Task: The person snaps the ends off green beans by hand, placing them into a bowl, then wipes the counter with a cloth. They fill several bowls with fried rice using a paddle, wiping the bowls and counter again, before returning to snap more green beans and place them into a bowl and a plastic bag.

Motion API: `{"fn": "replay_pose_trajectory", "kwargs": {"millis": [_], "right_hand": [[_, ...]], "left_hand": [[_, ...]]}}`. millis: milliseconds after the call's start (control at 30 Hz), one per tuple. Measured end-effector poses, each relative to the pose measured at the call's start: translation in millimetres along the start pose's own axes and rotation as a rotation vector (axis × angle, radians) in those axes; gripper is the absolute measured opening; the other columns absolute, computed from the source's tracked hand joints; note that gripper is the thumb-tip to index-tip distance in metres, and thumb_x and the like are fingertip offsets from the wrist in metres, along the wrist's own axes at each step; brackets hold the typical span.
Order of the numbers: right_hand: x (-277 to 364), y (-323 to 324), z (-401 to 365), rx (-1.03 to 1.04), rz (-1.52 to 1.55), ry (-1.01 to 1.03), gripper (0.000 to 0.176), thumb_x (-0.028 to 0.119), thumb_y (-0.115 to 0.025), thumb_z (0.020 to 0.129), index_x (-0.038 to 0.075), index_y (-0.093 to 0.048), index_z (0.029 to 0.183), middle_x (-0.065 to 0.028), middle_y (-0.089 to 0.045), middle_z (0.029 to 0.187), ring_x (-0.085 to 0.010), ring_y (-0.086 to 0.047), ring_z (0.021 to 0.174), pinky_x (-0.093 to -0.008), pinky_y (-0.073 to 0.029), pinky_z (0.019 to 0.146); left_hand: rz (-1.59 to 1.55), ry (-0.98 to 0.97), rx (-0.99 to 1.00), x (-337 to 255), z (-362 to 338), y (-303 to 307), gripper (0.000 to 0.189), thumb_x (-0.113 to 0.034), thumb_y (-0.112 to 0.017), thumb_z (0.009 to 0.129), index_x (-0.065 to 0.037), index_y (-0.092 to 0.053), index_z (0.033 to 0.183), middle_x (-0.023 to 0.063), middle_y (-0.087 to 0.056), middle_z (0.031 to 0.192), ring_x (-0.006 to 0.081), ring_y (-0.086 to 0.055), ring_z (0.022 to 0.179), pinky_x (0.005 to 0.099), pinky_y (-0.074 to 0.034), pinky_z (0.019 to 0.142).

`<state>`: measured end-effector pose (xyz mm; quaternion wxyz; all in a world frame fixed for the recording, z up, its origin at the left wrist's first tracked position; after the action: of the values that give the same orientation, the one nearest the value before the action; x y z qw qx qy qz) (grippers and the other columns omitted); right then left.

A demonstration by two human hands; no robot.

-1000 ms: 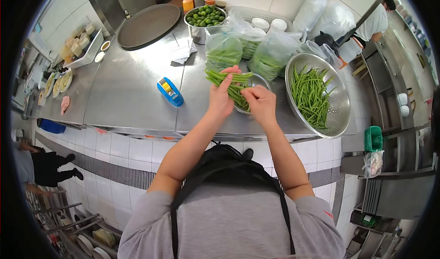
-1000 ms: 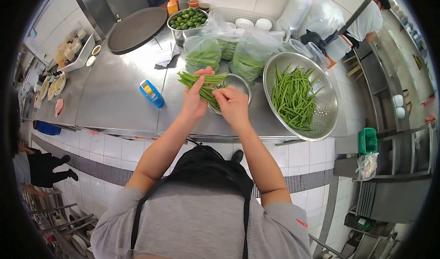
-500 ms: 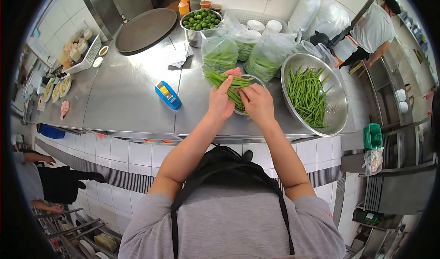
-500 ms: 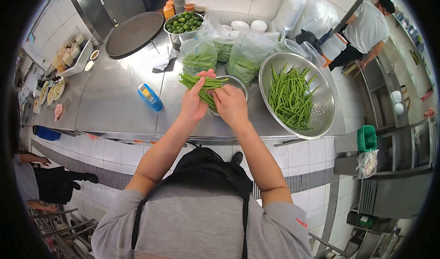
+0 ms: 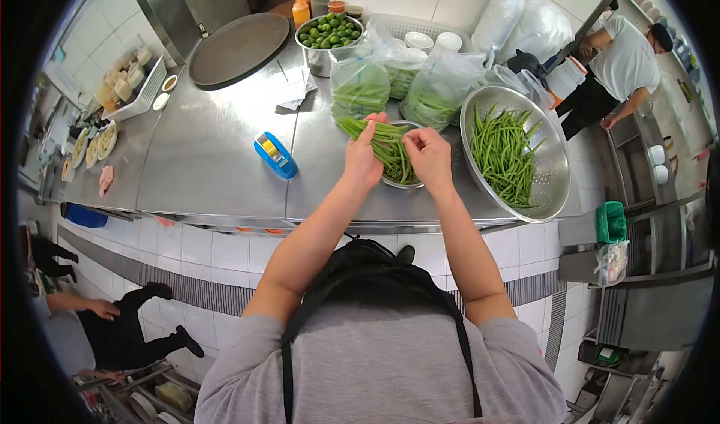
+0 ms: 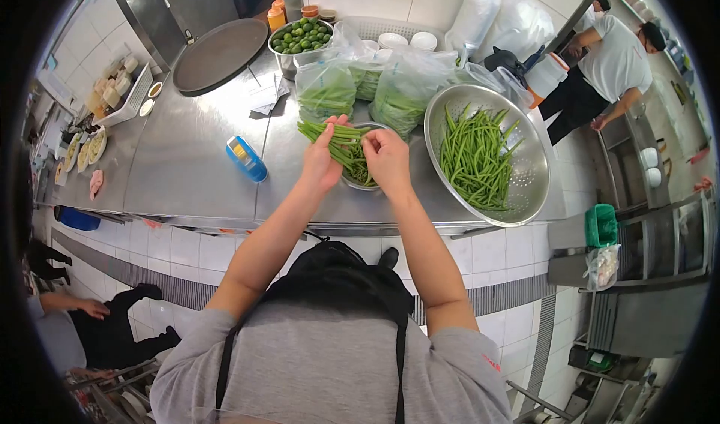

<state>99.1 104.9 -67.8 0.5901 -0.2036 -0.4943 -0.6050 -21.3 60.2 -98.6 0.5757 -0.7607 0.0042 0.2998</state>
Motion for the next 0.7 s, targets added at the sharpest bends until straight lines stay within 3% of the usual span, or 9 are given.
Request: {"fn": "replay_pose_trajectory", "kwargs": {"millis": [67, 100, 167, 300, 400, 467, 500, 667, 700], "right_hand": [[-2, 2, -5, -0.09, -0.455, 0.423, 0.006, 0.004, -0.058, 0.074, 0.002, -0.061, 0.079, -0.0088, -0.058, 0.072, -0.0245, -0.056, 0.063, -0.0314, -0.044, 0.055], [-4, 4, -8, -0.091, -0.457, 0.427, 0.006, 0.004, -0.058, 0.074, 0.002, -0.061, 0.079, -0.0088, -0.058, 0.072, -0.0245, -0.056, 0.063, -0.0314, -0.044, 0.055], [6, 5, -13, 0.143, -0.15, 0.246, 0.005, 0.006, -0.058, 0.073, 0.003, -0.061, 0.077, -0.0092, -0.057, 0.072, -0.0252, -0.056, 0.064, -0.0321, -0.044, 0.057], [12, 3, -16, 0.236, -0.42, 0.434, 0.005, 0.004, -0.057, 0.073, 0.004, -0.061, 0.076, -0.0109, -0.056, 0.072, -0.0269, -0.055, 0.064, -0.033, -0.044, 0.057], [3, -1, -9, 0.035, -0.24, 0.349, 0.007, 0.006, -0.055, 0.077, 0.002, -0.059, 0.074, -0.007, -0.056, 0.068, -0.0207, -0.054, 0.06, -0.0306, -0.041, 0.054], [0, -5, -2, 0.002, 0.489, -0.298, 0.012, 0.009, -0.054, 0.083, 0.002, -0.059, 0.074, -0.0017, -0.054, 0.065, -0.0094, -0.045, 0.055, -0.022, -0.036, 0.053], [1, -5, 0, -0.081, 0.785, -0.393, 0.012, 0.009, -0.054, 0.083, 0.002, -0.059, 0.074, 0.0022, -0.051, 0.063, -0.005, -0.041, 0.056, -0.0199, -0.034, 0.053], [-4, 9, -3, 0.159, 0.491, -0.329, 0.012, 0.011, -0.059, 0.079, 0.0, -0.062, 0.077, 0.002, -0.053, 0.064, -0.0047, -0.043, 0.055, -0.0196, -0.033, 0.05], [-1, 8, -7, 0.209, 0.32, -0.217, 0.013, 0.012, -0.06, 0.078, 0.0, -0.062, 0.077, 0.0014, -0.054, 0.064, -0.0051, -0.043, 0.054, -0.0204, -0.033, 0.049]], "left_hand": [[-0.024, -0.022, -0.033, 0, 6, 3, 0.021, -0.013, -0.05, 0.088, -0.006, -0.049, 0.107, 0.0079, -0.055, 0.112, 0.0191, -0.051, 0.098, 0.0343, -0.042, 0.084], [-0.031, -0.036, -0.039, -1, 9, 3, 0.022, -0.013, -0.05, 0.088, -0.006, -0.048, 0.108, 0.0082, -0.054, 0.113, 0.0195, -0.051, 0.098, 0.0344, -0.043, 0.084], [-0.039, -0.054, -0.047, -5, 10, -1, 0.023, -0.014, -0.049, 0.088, -0.006, -0.047, 0.109, 0.0086, -0.053, 0.114, 0.0199, -0.051, 0.098, 0.0346, -0.043, 0.084], [-0.01, -0.045, -0.025, -2, 6, -7, 0.022, -0.014, -0.047, 0.089, -0.006, -0.046, 0.11, 0.0095, -0.052, 0.115, 0.0204, -0.051, 0.098, 0.0351, -0.043, 0.084], [-0.043, -0.009, -0.006, 4, -1, -12, 0.022, -0.015, -0.045, 0.09, -0.006, -0.044, 0.111, 0.0097, -0.051, 0.116, 0.0203, -0.051, 0.099, 0.0355, -0.043, 0.084], [-0.067, 0.022, 0.003, 4, -8, -16, 0.023, -0.016, -0.043, 0.091, -0.007, -0.043, 0.112, 0.0095, -0.051, 0.117, 0.0202, -0.05, 0.1, 0.0356, -0.043, 0.084], [-0.065, 0.025, -0.005, 4, -11, -19, 0.024, -0.018, -0.041, 0.092, -0.008, -0.042, 0.114, 0.0098, -0.049, 0.12, 0.0219, -0.048, 0.104, 0.036, -0.041, 0.088], [-0.105, 0.018, 0.011, -4, -4, -13, 0.025, -0.021, -0.038, 0.093, -0.009, -0.039, 0.116, 0.0108, -0.047, 0.122, 0.0237, -0.046, 0.109, 0.0367, -0.04, 0.091], [-0.105, 0.011, 0.019, -5, -3, -12, 0.025, -0.02, -0.038, 0.093, -0.009, -0.039, 0.115, 0.0113, -0.047, 0.122, 0.0239, -0.046, 0.11, 0.0368, -0.04, 0.091]]}}
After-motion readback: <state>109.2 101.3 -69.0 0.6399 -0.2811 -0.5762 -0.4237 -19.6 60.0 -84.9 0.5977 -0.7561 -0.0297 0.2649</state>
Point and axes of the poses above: each hand's wrist, its own z-axis towards the middle knuckle, its own y-axis out of the back of the hand, x = y × z, the point moved 1 cm from there along z, towards the middle knuckle
